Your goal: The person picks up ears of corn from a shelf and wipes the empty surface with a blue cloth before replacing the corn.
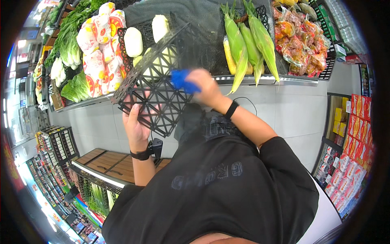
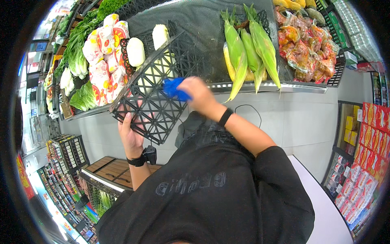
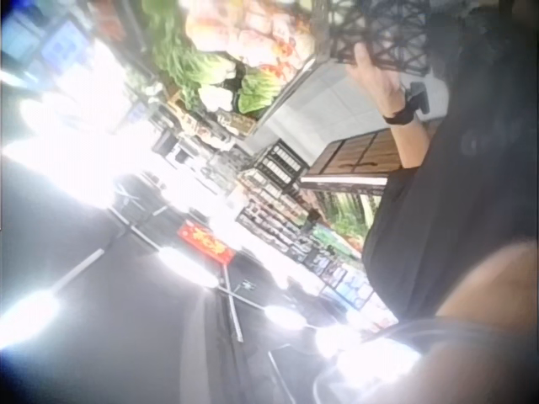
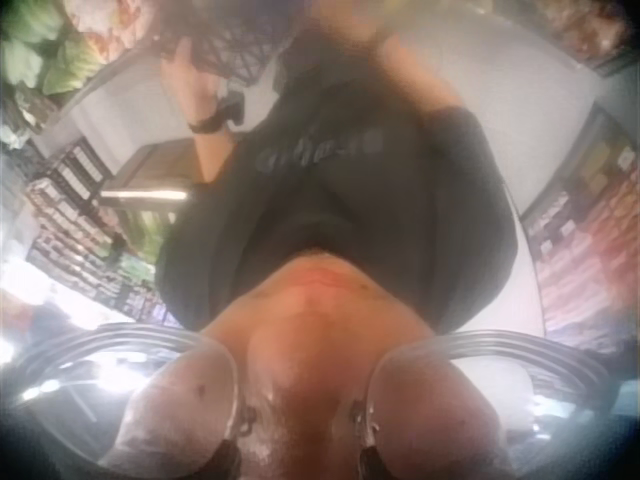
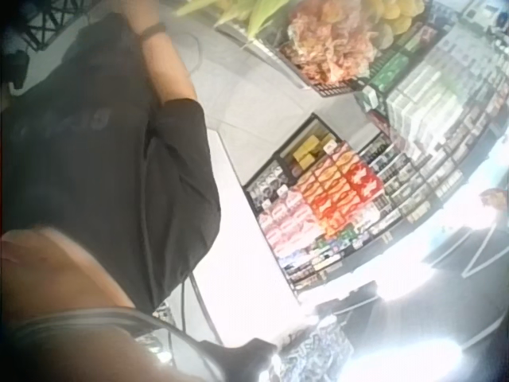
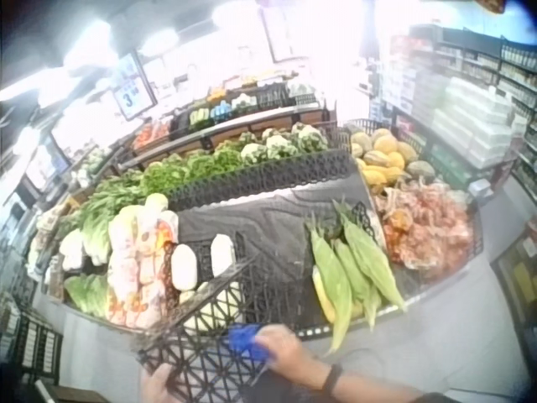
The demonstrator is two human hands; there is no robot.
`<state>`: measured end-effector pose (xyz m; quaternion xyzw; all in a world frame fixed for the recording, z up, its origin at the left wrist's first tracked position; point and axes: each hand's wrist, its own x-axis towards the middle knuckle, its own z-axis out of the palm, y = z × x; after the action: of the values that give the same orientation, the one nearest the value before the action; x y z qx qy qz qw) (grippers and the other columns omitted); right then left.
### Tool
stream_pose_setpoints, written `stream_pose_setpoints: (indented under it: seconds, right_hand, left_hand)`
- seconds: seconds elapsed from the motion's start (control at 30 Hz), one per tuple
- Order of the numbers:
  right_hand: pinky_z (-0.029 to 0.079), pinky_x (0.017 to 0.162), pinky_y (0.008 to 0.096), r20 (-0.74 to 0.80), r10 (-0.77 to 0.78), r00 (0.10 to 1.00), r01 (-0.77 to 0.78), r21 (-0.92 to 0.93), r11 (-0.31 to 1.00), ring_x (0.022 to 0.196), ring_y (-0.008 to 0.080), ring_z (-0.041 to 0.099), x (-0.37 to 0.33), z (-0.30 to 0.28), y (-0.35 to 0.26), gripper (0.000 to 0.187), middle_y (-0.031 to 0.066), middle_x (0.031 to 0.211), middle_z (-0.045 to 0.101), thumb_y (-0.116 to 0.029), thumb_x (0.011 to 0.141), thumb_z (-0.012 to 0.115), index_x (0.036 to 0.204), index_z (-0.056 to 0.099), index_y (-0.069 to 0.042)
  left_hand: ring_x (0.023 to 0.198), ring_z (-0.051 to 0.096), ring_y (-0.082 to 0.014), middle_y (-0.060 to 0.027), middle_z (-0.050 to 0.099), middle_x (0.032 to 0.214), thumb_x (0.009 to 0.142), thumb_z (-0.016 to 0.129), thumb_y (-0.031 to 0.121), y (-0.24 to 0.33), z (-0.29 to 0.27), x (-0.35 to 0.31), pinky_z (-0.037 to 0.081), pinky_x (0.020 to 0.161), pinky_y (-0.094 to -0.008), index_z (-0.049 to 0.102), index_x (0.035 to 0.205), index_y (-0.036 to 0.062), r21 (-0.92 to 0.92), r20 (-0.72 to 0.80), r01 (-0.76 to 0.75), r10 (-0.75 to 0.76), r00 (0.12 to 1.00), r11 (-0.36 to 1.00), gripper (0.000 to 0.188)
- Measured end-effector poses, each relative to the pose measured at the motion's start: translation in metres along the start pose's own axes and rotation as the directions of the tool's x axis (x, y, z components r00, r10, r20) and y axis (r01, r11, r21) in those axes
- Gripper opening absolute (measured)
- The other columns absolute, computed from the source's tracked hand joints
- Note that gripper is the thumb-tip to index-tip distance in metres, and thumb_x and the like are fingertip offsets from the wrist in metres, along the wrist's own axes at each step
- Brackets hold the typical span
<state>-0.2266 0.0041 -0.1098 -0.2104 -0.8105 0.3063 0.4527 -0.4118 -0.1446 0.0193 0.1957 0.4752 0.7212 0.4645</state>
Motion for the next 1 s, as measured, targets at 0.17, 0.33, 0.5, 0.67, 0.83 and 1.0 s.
stream_pose_setpoints:
  seconds: [0.17, 0.33, 0.5, 0.67, 0.83, 1.0]
  right_hand:
    - [0.048, 0.089, 0.0407, -0.138, 0.408, 0.903, -0.423, -0.105, 0.900, 0.101, 0.0371, 0.057, -0.030, -0.003, 0.076, 0.044, 0.0160, 0.104, 0.059, 0.004, 0.064, 0.067, 0.106, 0.058, -0.005]
    - [0.048, 0.089, 0.0398, 0.018, 0.109, 0.994, -0.110, 0.209, 0.972, 0.099, 0.0334, 0.059, -0.017, 0.012, -0.008, 0.048, 0.0130, 0.106, 0.060, 0.002, 0.063, 0.067, 0.110, 0.059, -0.006]
    - [0.047, 0.092, 0.0412, 0.135, -0.096, 0.986, 0.072, 0.171, 0.983, 0.102, 0.0328, 0.056, -0.044, 0.039, 0.019, 0.048, 0.0110, 0.106, 0.058, 0.003, 0.062, 0.065, 0.109, 0.060, -0.009]
    - [0.046, 0.089, 0.0426, -0.224, 0.519, 0.825, -0.550, -0.101, 0.829, 0.101, 0.0357, 0.055, -0.032, 0.032, 0.092, 0.045, 0.0151, 0.104, 0.055, 0.004, 0.067, 0.066, 0.109, 0.056, -0.007]
    - [0.047, 0.086, 0.0415, -0.090, 0.369, 0.925, -0.373, -0.036, 0.927, 0.097, 0.0344, 0.055, -0.018, 0.050, 0.037, 0.043, 0.0142, 0.101, 0.054, 0.001, 0.066, 0.068, 0.107, 0.056, -0.008]
    - [0.053, 0.078, 0.0368, 0.158, 0.018, 0.987, -0.035, 0.105, 0.994, 0.100, 0.0288, 0.056, -0.025, 0.063, -0.010, 0.043, 0.0083, 0.103, 0.057, 0.001, 0.066, 0.066, 0.106, 0.059, -0.011]
  left_hand:
    - [0.132, 0.043, -0.0335, -0.0113, 0.038, 0.147, 0.098, 0.039, 0.005, -0.013, -0.007, -0.006, 0.052, 0.088, -0.0612, 0.032, 0.144, 0.0060, 0.078, -0.006, 0.077, -0.077, 0.997, 0.994, 0.047]
    - [0.129, 0.046, -0.0320, -0.0100, 0.039, 0.147, 0.100, 0.035, 0.010, -0.017, -0.012, -0.008, 0.054, 0.085, -0.0587, 0.032, 0.144, 0.0055, 0.094, -0.133, 0.089, -0.076, 0.988, 0.992, 0.044]
    - [0.123, 0.051, -0.0303, -0.0115, 0.040, 0.145, 0.101, 0.036, 0.010, -0.025, -0.028, -0.014, 0.054, 0.087, -0.0554, 0.035, 0.140, 0.0050, 0.041, -0.134, 0.115, -0.109, 0.985, 0.992, 0.040]
    - [0.115, 0.055, -0.0237, -0.0113, 0.050, 0.132, 0.101, 0.048, 0.018, -0.034, -0.054, -0.016, 0.057, 0.080, -0.0475, 0.039, 0.137, 0.0057, 0.218, -0.147, 0.210, -0.180, 0.973, 0.953, 0.039]
    - [0.114, 0.056, -0.0224, -0.0087, 0.053, 0.128, 0.100, 0.048, 0.014, -0.030, -0.064, -0.022, 0.058, 0.080, -0.0475, 0.044, 0.133, 0.0056, 0.196, -0.223, 0.218, -0.174, 0.959, 0.956, 0.034]
    - [0.115, 0.055, -0.0209, -0.0072, 0.051, 0.128, 0.094, 0.055, 0.003, -0.036, -0.069, -0.035, 0.060, 0.078, -0.0437, 0.044, 0.135, 0.0086, 0.261, -0.261, 0.245, -0.177, 0.949, 0.933, 0.043]
